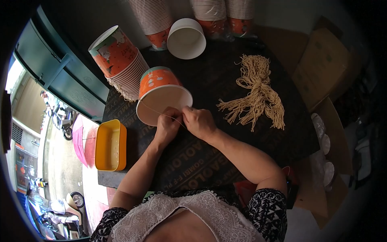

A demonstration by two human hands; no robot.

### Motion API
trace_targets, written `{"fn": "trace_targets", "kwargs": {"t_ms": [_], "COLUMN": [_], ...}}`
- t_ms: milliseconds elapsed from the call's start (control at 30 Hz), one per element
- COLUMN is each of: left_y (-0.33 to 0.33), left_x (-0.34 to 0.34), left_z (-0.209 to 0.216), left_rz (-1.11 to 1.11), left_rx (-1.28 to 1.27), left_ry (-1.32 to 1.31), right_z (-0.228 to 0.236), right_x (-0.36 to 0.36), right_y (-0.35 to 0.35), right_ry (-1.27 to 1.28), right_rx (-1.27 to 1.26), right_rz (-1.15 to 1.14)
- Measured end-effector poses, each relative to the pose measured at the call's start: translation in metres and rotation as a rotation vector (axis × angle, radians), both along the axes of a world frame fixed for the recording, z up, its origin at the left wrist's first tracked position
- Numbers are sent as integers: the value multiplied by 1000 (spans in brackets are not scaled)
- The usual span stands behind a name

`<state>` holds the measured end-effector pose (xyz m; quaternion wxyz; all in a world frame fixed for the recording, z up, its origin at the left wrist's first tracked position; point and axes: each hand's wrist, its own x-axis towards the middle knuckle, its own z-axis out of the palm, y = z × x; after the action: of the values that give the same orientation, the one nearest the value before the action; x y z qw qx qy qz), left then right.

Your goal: The recorder is attaching thin cord handles to printed paper buckets by threading them through pre-punched holes and tying knots.

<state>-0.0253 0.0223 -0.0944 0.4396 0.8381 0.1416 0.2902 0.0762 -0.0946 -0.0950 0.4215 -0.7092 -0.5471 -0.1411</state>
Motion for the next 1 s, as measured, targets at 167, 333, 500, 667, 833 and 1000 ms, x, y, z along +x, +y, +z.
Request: {"fn": "trace_targets", "kwargs": {"t_ms": [167, 333, 500, 667, 833, 1000], "left_y": [2, 5, 6, 2, 0, 2], "left_x": [0, 0, 1, 1, 0, -2], "left_z": [-1, -4, -4, 1, 0, -3], "left_rz": [14, 24, 20, 18, 66, 37], "left_rx": [-70, -155, -181, -125, 35, 149], "left_ry": [19, 50, 57, 31, -8, -36], "right_z": [1, 0, -1, 0, -2, 1], "right_x": [3, 4, 4, 4, 4, 3], "right_y": [-1, -1, 0, 0, 1, 0], "right_ry": [-19, -30, -31, -4, 102, 294], "right_rx": [-16, -26, -71, -54, -32, -140], "right_rz": [49, 94, 65, 54, 52, 36]}}
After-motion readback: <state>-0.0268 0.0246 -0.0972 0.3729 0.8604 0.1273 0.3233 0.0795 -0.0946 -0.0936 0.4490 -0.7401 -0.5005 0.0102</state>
